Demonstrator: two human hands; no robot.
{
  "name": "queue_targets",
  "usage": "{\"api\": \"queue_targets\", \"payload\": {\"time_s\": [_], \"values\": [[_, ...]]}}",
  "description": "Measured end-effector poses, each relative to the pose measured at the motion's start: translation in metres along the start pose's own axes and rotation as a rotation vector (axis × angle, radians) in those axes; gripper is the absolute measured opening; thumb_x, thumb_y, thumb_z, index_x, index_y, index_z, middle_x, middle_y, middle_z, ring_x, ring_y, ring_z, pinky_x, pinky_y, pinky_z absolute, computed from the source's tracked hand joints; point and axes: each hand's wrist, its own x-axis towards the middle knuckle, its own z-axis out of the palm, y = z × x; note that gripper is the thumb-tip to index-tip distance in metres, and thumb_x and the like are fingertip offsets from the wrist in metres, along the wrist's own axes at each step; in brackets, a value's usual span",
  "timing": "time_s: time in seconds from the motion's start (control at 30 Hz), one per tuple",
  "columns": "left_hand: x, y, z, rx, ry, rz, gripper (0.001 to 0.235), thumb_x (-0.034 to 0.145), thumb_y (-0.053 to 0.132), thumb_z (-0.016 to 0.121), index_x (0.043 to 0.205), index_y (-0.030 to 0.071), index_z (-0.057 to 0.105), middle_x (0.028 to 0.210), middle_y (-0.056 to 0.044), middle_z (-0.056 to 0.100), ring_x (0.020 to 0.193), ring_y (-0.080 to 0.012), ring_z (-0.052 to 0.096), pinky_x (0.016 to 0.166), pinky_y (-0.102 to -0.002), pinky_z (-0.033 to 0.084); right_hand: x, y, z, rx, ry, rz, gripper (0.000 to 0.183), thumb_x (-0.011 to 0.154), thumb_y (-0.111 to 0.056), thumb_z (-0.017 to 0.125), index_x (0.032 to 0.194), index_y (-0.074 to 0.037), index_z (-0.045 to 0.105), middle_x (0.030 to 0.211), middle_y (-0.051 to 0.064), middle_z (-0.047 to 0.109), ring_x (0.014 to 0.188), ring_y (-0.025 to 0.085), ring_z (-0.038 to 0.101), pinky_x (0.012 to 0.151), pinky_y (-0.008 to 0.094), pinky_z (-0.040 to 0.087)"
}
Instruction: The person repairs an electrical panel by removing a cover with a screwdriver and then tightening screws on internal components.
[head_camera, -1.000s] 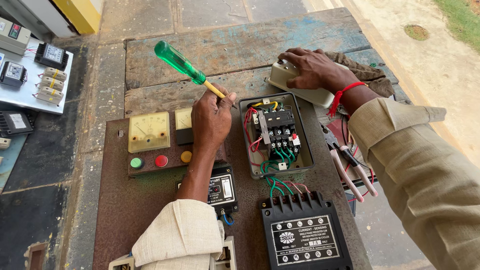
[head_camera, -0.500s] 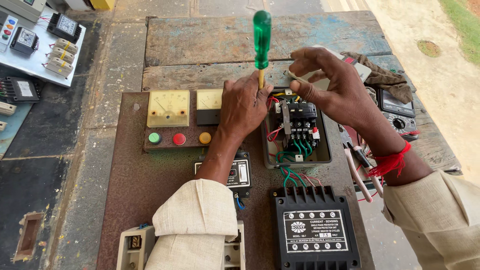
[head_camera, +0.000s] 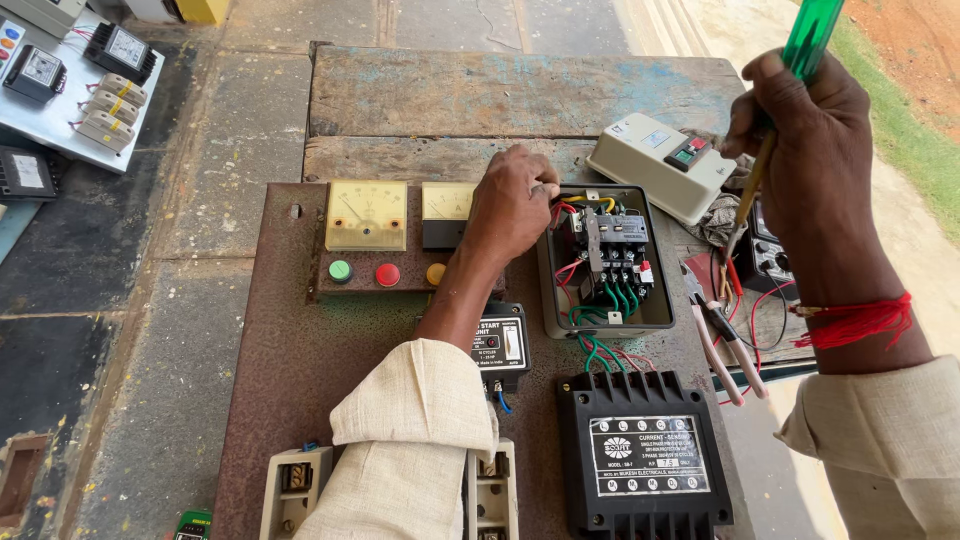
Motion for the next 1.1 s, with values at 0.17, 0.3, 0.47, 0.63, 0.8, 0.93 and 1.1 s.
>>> {"api": "queue_targets", "payload": {"time_s": [0.17, 0.3, 0.47, 0.63, 0.8, 0.93, 1.1], "values": [[0.014, -0.001, 0.001, 0.366, -0.222, 0.041, 0.024, 0.072, 0.005, 0.072, 0.091, 0.017, 0.084, 0.131, -0.014, 0.062, 0.124, -0.0332, 0.052, 0.106, -0.049, 0.042, -0.032, 0.026, -0.010, -0.254, -0.115, 0.271, 0.019, 0.107, -0.025, 0.064, 0.106, -0.006, 0.067, 0.080, 0.002, 0.062, 0.069, 0.011, 0.055, 0.062, 0.028, 0.047], [0.022, 0.010, -0.008, 0.402, -0.439, -0.094, 0.038, 0.074, 0.008, 0.063, 0.103, 0.023, 0.082, 0.133, -0.010, 0.062, 0.132, -0.0333, 0.048, 0.116, -0.057, 0.032, -0.050, 0.056, -0.006, -0.314, -0.175, 0.273, 0.021, 0.101, -0.023, 0.068, 0.103, -0.002, 0.069, 0.080, 0.003, 0.063, 0.071, 0.011, 0.057, 0.065, 0.029, 0.048], [0.024, 0.016, -0.011, 0.429, -0.536, -0.139, 0.045, 0.071, 0.012, 0.061, 0.110, 0.025, 0.080, 0.135, -0.010, 0.060, 0.136, -0.0325, 0.044, 0.117, -0.062, 0.024, -0.051, 0.066, 0.005, -0.618, -0.208, 0.150, 0.028, 0.096, -0.025, 0.073, 0.109, 0.000, 0.071, 0.082, 0.009, 0.065, 0.076, 0.017, 0.058, 0.069, 0.036, 0.048], [0.026, 0.020, -0.013, 0.474, -0.593, -0.158, 0.045, 0.072, 0.015, 0.061, 0.113, 0.022, 0.078, 0.136, -0.011, 0.059, 0.137, -0.0318, 0.043, 0.116, -0.061, 0.026, -0.044, 0.065, 0.020, -0.679, -0.229, -0.076, 0.035, 0.094, -0.026, 0.075, 0.114, 0.002, 0.070, 0.105, 0.015, 0.068, 0.092, 0.023, 0.067, 0.080, 0.040, 0.052], [0.027, 0.015, -0.008, 0.552, -0.638, -0.141, 0.047, 0.078, 0.023, 0.060, 0.122, 0.023, 0.076, 0.141, -0.012, 0.059, 0.140, -0.0336, 0.042, 0.118, -0.061, 0.025, -0.035, 0.066, 0.031, -0.715, -0.231, 0.037, 0.039, 0.093, -0.023, 0.075, 0.121, 0.003, 0.069, 0.109, 0.017, 0.067, 0.096, 0.028, 0.068, 0.084, 0.042, 0.052], [0.025, 0.007, -0.002, 0.536, -0.585, -0.079, 0.055, 0.073, 0.024, 0.060, 0.127, 0.028, 0.071, 0.153, -0.011, 0.045, 0.143, -0.0359, 0.034, 0.114, -0.064, 0.021, -0.027, 0.074, 0.035, -0.648, -0.253, 0.020, 0.039, 0.092, -0.022, 0.073, 0.121, 0.004, 0.069, 0.116, 0.016, 0.067, 0.102, 0.027, 0.068, 0.086, 0.041, 0.052], [0.028, 0.002, -0.001, 0.462, -0.596, -0.148, 0.050, 0.078, 0.022, 0.056, 0.123, 0.034, 0.074, 0.158, -0.006, 0.043, 0.150, -0.0356, 0.028, 0.119, -0.064, 0.017, -0.018, 0.090, 0.037, -0.671, -0.240, 0.043, 0.041, 0.088, -0.024, 0.075, 0.119, 0.002, 0.070, 0.105, 0.018, 0.072, 0.094, 0.026, 0.071, 0.083, 0.041, 0.054]]}}
